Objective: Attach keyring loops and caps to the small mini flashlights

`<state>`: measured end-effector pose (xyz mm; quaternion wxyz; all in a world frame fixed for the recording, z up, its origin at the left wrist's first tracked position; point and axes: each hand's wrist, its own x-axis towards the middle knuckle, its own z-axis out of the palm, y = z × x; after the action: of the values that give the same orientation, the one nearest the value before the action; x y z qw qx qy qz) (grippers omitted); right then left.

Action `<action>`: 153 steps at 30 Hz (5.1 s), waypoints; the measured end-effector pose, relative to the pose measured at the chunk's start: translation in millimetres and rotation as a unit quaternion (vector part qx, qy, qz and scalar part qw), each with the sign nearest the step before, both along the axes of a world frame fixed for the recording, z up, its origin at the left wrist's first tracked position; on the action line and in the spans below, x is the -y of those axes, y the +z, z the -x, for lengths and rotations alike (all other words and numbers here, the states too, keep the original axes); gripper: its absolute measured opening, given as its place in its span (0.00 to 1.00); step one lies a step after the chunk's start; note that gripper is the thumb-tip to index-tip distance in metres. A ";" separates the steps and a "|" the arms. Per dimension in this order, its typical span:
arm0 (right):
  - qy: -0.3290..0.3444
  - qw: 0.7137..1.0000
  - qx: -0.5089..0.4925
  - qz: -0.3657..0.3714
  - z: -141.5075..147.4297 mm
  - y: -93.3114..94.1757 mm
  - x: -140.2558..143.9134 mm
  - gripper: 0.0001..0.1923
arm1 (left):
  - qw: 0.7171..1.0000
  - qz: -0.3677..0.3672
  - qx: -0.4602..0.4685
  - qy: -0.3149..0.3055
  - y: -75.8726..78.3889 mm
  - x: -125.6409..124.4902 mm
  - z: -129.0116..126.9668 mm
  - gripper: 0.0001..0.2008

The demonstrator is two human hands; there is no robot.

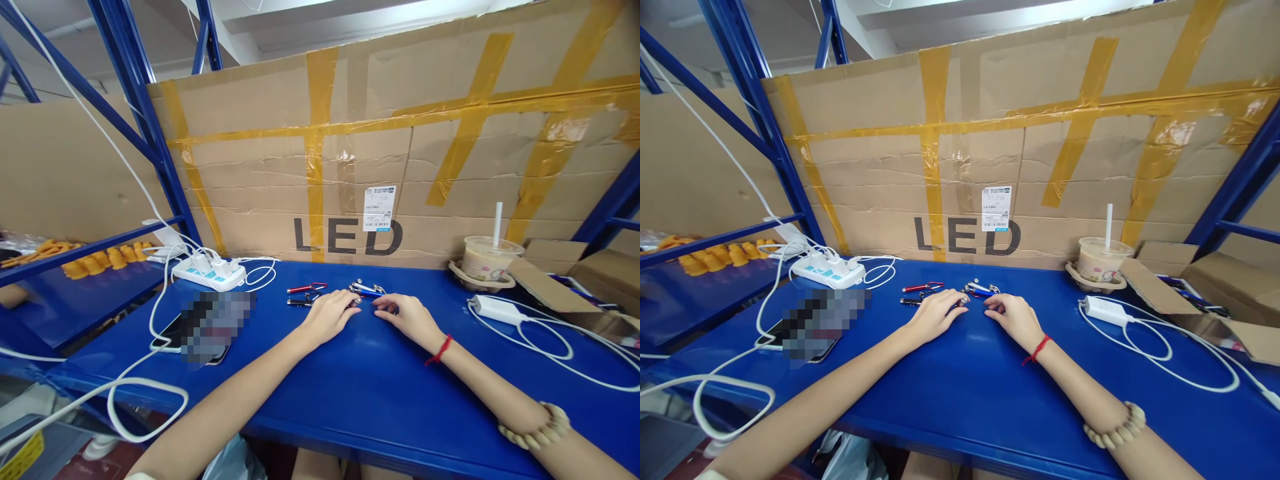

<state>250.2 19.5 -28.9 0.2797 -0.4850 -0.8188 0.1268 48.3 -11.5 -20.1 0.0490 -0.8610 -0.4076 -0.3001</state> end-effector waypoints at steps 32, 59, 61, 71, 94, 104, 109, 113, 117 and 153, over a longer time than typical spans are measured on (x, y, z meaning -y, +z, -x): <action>0.138 0.945 -0.215 -0.205 20.9 12.4 22.6 0.08 | 0.998 0.010 -0.055 0.017 -3.0 -0.4 -0.4 0.16; -0.093 0.978 0.000 -0.186 -5.2 17.4 6.9 0.13 | 0.999 0.052 0.001 0.010 -1.9 3.9 -5.0 0.09; -0.113 0.979 0.033 -0.165 -9.1 15.4 2.8 0.13 | 0.999 0.050 0.004 0.008 -1.8 4.5 -3.9 0.09; -0.051 0.997 0.038 -0.053 -6.8 6.5 -0.8 0.10 | 0.998 0.054 -0.042 0.016 -1.3 6.3 -2.5 0.12; 0.088 0.992 -0.067 -0.058 -4.5 -10.9 -10.3 0.09 | 0.997 0.043 -0.053 0.035 -1.5 8.1 -1.1 0.14; 0.086 0.993 -0.044 -0.068 -5.0 -14.7 -12.2 0.10 | 0.997 0.046 -0.056 0.038 0.0 8.6 -1.8 0.14; 0.083 0.992 -0.037 -0.085 -6.6 -15.6 -14.7 0.09 | 0.996 0.051 -0.063 0.043 0.7 8.9 -1.6 0.14; 0.063 0.994 -0.023 -0.090 -8.2 -14.9 -16.1 0.09 | 0.996 0.053 -0.061 0.045 0.4 7.8 0.3 0.14; 0.047 0.995 0.005 -0.085 -8.3 -12.9 -14.3 0.10 | 0.996 0.051 -0.054 0.048 0.2 6.8 2.5 0.14; 0.016 0.999 0.019 -0.041 -5.2 -12.2 -11.0 0.17 | 0.990 0.075 -0.069 0.095 4.9 12.9 7.9 0.16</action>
<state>255.4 30.5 -41.1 0.2815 -0.4629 -0.8358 0.0887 40.3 -24.4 -15.3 0.0402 -0.8381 -0.5048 -0.2027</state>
